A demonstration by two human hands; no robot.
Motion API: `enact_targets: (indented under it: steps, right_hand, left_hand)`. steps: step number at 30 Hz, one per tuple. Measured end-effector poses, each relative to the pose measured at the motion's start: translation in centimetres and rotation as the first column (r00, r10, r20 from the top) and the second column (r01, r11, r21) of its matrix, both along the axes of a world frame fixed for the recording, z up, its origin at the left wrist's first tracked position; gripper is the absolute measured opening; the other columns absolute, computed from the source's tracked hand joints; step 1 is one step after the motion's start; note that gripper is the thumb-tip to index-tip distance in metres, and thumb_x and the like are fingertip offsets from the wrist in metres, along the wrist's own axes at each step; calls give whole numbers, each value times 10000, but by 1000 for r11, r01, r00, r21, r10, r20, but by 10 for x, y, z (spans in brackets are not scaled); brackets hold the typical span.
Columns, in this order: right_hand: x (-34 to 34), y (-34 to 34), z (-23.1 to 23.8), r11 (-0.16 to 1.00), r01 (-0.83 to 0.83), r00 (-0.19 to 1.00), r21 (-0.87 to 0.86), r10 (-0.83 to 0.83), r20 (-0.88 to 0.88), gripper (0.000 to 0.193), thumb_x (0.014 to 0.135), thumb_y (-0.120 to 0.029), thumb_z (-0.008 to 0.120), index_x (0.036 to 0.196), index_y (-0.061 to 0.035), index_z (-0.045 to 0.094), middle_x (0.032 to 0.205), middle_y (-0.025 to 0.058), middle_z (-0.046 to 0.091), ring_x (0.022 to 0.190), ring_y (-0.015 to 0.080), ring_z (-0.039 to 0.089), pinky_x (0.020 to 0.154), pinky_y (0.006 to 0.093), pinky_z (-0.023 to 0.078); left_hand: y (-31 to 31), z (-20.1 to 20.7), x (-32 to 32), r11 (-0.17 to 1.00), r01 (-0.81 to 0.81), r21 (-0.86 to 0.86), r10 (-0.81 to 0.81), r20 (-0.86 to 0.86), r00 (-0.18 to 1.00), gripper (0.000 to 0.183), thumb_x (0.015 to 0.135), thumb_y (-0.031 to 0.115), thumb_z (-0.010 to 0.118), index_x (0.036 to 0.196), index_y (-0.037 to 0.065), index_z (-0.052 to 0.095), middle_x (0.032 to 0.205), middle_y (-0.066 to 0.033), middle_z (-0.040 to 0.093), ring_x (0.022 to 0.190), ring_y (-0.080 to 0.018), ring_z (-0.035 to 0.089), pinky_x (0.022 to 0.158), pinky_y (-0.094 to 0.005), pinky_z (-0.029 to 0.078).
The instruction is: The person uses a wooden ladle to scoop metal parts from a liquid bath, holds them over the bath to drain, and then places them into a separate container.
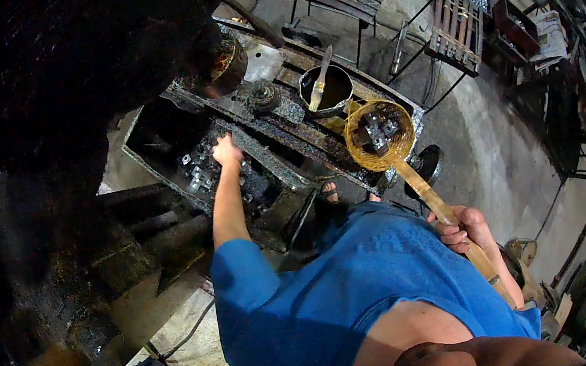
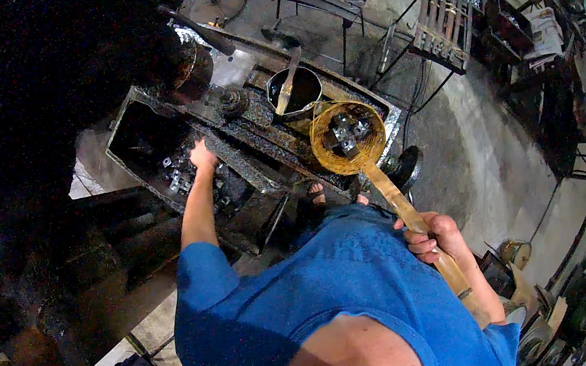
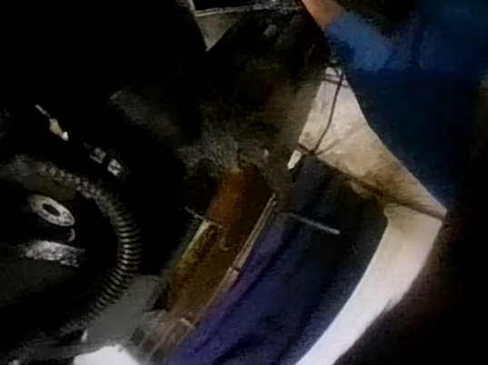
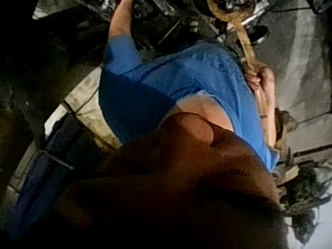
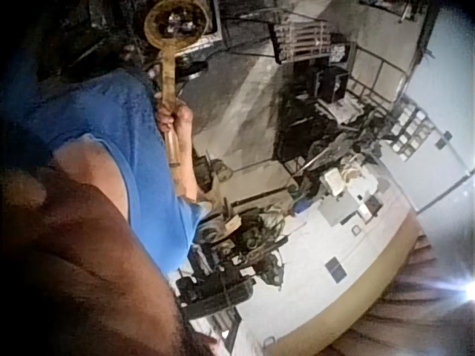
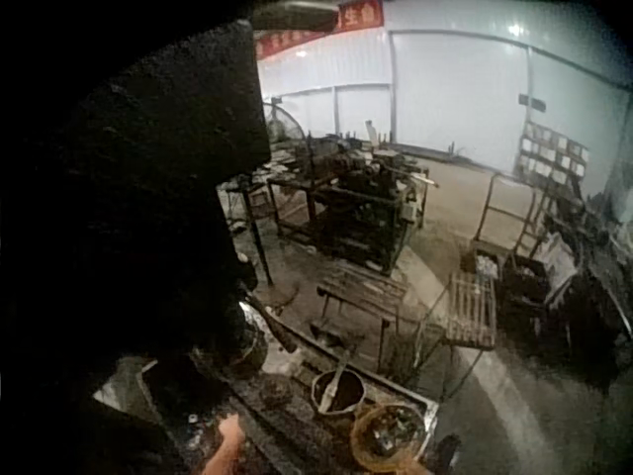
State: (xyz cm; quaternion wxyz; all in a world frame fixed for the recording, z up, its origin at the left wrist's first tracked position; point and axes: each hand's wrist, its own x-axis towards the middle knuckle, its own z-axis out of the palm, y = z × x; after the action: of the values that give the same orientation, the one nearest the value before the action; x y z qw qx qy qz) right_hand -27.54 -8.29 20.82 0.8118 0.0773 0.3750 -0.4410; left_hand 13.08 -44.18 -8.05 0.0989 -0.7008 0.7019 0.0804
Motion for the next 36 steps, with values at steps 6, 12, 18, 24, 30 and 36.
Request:
enact_targets:
  steps: [6,12,18,24,30,36]
  right_hand:
    - [7,-5,5,999,-12,997,39,15,-77,427,704,-187,467,1057,54,458,624,-34,329,455,14,308,315,143,248]
    - [7,-5,5,999,-31,993,22,33,-111,385,718,-155,418,1041,47,472,615,-29,329,452,25,304,324,159,259]
    - [11,-1,6,999,9,996,36,-6,-91,364,721,-120,384,1030,51,472,613,-26,328,445,29,304,320,163,266]
    - [12,-1,5,999,38,999,34,-37,-32,360,715,-104,371,1025,52,467,619,-19,330,444,29,307,317,165,263]
    - [1,0,-3,1000,-8,1000,23,9,-20,367,702,-86,356,1023,48,471,618,-11,340,440,39,309,320,185,273]
    - [-6,0,-3,1000,-14,999,13,13,29,346,719,-73,362,1025,43,473,621,-6,360,446,39,314,329,184,261]
  left_hand:
    - [-1,-1,-10,994,66,-89,-62,49,997,440,653,125,604,1088,173,560,1065,-99,526,905,-352,556,690,-394,511]
    - [-6,-23,8,987,39,-154,-74,-229,971,305,698,245,577,959,93,612,934,-118,618,875,-321,587,748,-409,471]
    - [2,6,-1,978,101,-182,-149,-276,950,216,650,269,611,769,91,641,835,-141,616,768,-352,596,673,-428,480]
    - [6,39,-3,931,-304,-203,211,-380,900,211,632,210,623,812,126,692,782,-151,639,731,-329,619,680,-379,497]
    - [49,99,0,678,-638,364,304,-930,-208,309,672,38,675,952,-70,602,810,-84,625,677,-156,583,572,-261,469]
    - [121,204,-73,926,-337,173,186,-983,7,262,674,-27,644,935,-54,621,854,-75,631,776,-152,587,642,-243,469]
